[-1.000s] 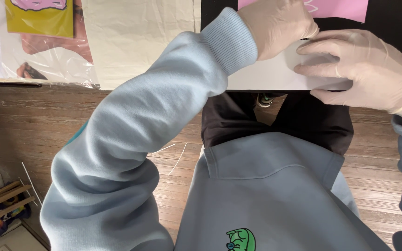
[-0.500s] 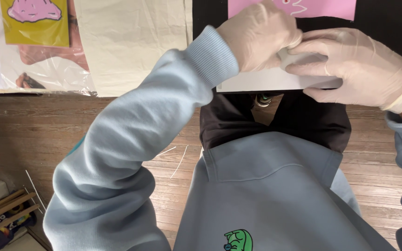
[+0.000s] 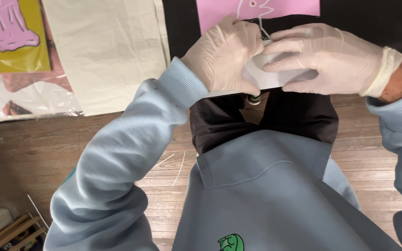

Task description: Mounting a piece of artwork onto a backing board using clamps and a pressing cloth.

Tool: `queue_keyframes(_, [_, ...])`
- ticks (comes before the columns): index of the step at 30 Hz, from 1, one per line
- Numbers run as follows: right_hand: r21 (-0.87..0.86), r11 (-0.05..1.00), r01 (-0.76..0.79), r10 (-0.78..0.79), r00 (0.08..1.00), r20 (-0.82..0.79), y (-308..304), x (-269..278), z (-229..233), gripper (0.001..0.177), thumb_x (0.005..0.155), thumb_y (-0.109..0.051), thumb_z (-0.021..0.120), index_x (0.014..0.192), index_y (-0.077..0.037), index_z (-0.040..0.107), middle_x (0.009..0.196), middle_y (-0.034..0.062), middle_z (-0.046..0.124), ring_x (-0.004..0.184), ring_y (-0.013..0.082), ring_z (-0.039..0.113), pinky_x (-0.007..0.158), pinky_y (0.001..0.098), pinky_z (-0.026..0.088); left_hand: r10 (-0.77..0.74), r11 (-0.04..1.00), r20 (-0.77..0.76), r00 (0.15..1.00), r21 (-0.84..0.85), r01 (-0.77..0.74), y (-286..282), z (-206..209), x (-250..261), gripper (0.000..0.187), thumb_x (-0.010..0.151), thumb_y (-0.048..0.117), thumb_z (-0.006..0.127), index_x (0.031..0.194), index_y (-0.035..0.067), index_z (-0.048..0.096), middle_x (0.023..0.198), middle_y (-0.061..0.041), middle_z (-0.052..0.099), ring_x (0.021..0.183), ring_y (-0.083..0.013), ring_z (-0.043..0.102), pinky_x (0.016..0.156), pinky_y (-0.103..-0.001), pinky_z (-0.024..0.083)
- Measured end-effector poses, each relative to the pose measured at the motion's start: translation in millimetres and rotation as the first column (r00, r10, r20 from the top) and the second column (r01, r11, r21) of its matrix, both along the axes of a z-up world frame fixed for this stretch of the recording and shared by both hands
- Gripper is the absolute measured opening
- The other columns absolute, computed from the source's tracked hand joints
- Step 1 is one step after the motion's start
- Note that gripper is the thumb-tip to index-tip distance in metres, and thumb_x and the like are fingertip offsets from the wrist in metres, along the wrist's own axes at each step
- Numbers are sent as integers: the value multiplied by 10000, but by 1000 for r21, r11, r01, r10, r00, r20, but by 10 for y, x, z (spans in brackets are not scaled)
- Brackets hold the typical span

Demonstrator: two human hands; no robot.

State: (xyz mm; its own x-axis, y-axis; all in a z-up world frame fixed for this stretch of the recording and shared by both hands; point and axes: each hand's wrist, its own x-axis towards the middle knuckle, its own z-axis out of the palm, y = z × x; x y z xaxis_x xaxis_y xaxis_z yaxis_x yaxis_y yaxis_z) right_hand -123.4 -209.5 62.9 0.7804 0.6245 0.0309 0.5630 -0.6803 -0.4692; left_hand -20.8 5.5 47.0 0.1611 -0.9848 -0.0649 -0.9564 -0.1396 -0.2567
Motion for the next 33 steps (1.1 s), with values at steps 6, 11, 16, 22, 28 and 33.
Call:
queue_keyframes(6, [36, 999, -24, 21, 998, 65, -63, -24, -99, 508, 684, -250, 823, 1159, -93, 733, 1311, 75, 653, 1319, 331, 566, 1062, 456, 479, -13, 986, -121, 993, -165, -7, 32, -60, -26, 910, 648, 896, 680, 857, 10, 657, 859, -92, 599, 783, -234, 615, 779, -353, 494])
queue_keyframes(11, [48, 999, -1, 2, 1000, -27, -41, -9, -59, 494, 679, -224, 819, 1143, -79, 727, 1297, 83, 648, 1291, 325, 570, 1051, 456, 486, -20, 984, -73, 997, -180, 7, 41, -65, -57, 896, 712, 885, 662, 879, 5, 651, 871, -108, 594, 772, -248, 598, 764, -351, 487])
queue_keyframes(16, [51, 998, 21, -20, 1000, -17, -22, -11, -45, 479, 684, -238, 828, 1135, -97, 749, 1288, 86, 656, 1270, 339, 568, 1021, 472, 483, -20, 971, -64, 998, -238, 4, 63, -93, -77, 808, 718, 821, 668, 885, 31, 647, 885, -97, 584, 778, -248, 590, 770, -345, 482])
queue_keyframes(22, [175, 982, -77, 64, 995, 79, -121, -24, -89, 323, 713, -227, 787, 1018, -130, 741, 1303, 61, 685, 1316, 358, 556, 1086, 502, 441, -23, 981, -51, 998, -194, 13, 56, -72, -78, 854, 747, 874, 631, 879, 30, 639, 876, -98, 577, 771, -241, 582, 773, -346, 484])
queue_keyframes(28, [128, 911, 393, -385, 919, -84, -424, -200, 195, 240, 951, -39, 608, 1147, -84, 739, 1250, 66, 709, 1137, 258, 674, 999, 374, 556, 24, 998, 29, 999, -52, -22, 10, -32, -93, 978, 785, 943, 551, 917, -21, 645, 853, -100, 575, 688, -231, 564, 693, -341, 479])
queue_keyframes(33, [-4, 984, 180, -175, 963, 207, -310, -278, 142, 209, 871, -94, 682, 1056, -103, 780, 1145, 55, 751, 1076, 281, 707, 920, 397, 572, -31, 970, -37, 999, -242, 21, 81, -48, -113, 887, 714, 851, 666, 932, -8, 657, 902, -105, 579, 828, -252, 580, 804, -351, 496])
